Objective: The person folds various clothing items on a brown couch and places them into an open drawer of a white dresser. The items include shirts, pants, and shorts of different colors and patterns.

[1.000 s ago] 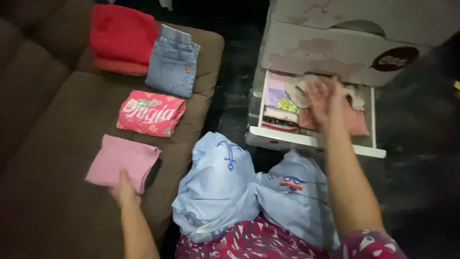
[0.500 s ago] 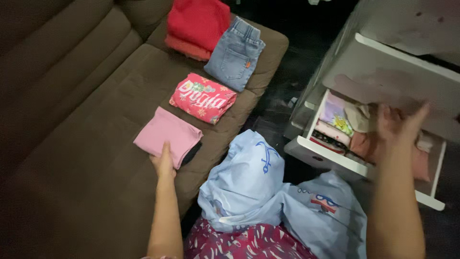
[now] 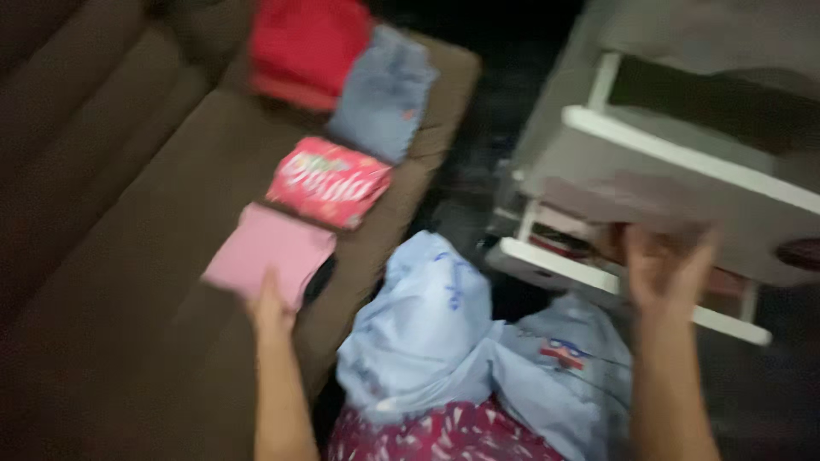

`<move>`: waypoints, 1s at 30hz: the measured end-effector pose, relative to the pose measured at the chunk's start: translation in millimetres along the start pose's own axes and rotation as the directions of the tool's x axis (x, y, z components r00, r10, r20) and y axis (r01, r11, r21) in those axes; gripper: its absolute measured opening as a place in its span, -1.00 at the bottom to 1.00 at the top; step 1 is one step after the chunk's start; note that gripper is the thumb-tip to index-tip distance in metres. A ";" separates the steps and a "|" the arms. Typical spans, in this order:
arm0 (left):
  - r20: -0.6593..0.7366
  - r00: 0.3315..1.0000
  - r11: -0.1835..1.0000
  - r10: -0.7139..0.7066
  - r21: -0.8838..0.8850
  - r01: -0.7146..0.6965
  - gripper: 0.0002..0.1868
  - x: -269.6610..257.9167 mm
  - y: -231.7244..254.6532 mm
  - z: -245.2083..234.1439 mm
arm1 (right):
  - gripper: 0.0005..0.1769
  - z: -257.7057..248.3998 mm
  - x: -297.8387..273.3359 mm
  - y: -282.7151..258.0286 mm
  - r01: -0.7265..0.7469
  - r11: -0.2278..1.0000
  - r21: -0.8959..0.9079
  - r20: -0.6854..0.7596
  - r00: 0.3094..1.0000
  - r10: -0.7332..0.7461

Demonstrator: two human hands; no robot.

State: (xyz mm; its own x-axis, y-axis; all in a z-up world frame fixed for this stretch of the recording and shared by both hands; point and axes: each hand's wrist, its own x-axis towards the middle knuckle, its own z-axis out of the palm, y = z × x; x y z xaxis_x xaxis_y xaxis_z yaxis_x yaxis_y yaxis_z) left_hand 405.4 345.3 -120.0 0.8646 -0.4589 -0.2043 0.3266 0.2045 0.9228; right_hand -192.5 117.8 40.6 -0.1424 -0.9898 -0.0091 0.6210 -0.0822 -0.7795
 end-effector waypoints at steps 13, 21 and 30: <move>0.394 0.911 0.987 0.121 0.053 -0.154 -0.26 -148.7 157.7 193.8 | -0.17 20.2 -39.7 -9.6 -0.133 0.983 0.124 -0.165 0.974 0.153; 0.712 0.700 0.997 -0.061 0.071 0.015 -0.43 -236.9 181.7 308.2 | -0.19 -9.1 -81.5 -14.5 -0.413 0.911 -0.010 -0.114 0.905 0.409; 0.838 0.543 0.997 -0.055 0.021 0.069 -0.46 -337.6 146.7 372.9 | -0.09 70.1 -129.4 -77.2 -0.258 0.966 -0.033 0.277 0.926 0.257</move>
State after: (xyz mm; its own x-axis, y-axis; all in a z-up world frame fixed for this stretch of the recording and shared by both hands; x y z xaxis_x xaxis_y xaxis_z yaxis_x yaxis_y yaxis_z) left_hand 19.1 207.8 206.2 0.1319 -0.9849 0.1121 0.3773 0.1545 0.9131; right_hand -168.1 244.0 145.9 0.2411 -0.9699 -0.0348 0.6113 0.1797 -0.7707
